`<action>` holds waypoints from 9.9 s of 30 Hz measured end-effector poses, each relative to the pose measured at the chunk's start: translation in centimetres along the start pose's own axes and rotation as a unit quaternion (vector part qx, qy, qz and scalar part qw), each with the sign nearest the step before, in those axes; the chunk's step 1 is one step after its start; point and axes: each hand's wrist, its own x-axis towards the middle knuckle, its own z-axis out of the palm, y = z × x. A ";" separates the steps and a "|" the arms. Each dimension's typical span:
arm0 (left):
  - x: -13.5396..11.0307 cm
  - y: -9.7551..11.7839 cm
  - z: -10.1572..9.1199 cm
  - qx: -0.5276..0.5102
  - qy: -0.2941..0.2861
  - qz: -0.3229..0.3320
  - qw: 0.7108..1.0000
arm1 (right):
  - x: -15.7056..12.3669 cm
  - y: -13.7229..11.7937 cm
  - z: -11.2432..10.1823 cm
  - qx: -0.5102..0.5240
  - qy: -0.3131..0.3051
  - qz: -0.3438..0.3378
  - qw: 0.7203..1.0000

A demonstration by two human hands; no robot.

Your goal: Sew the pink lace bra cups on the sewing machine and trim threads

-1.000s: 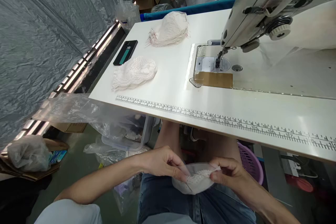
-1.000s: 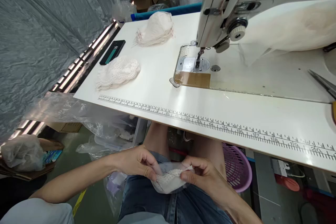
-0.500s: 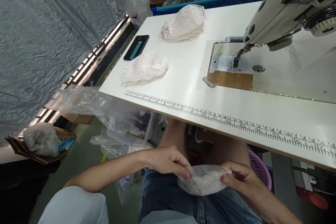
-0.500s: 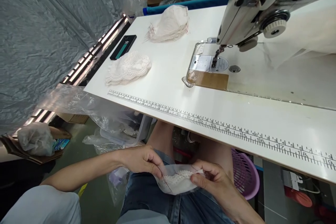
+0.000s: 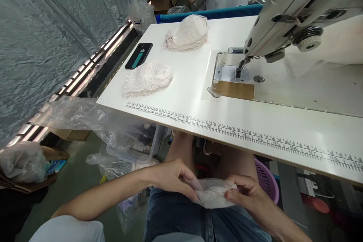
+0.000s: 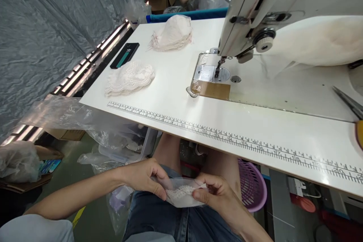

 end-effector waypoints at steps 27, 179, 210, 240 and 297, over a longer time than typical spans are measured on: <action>0.4 1.1 0.8 0.017 0.045 0.004 0.999 | 0.0 -1.3 1.0 -0.085 -0.060 -0.063 0.993; 1.4 1.1 2.7 0.122 0.058 0.026 0.990 | -2.3 -0.3 1.1 -0.231 -0.012 -0.067 0.971; 1.5 0.6 2.0 0.013 0.022 -0.028 0.999 | -1.2 0.5 0.9 -0.081 -0.022 -0.016 0.996; 1.4 0.0 2.0 -0.017 0.025 -0.041 0.999 | -1.1 1.5 0.1 -0.075 0.002 -0.002 0.997; 1.2 0.6 1.8 0.112 0.073 -0.004 0.991 | -1.0 -0.3 1.5 -0.201 -0.018 -0.061 0.977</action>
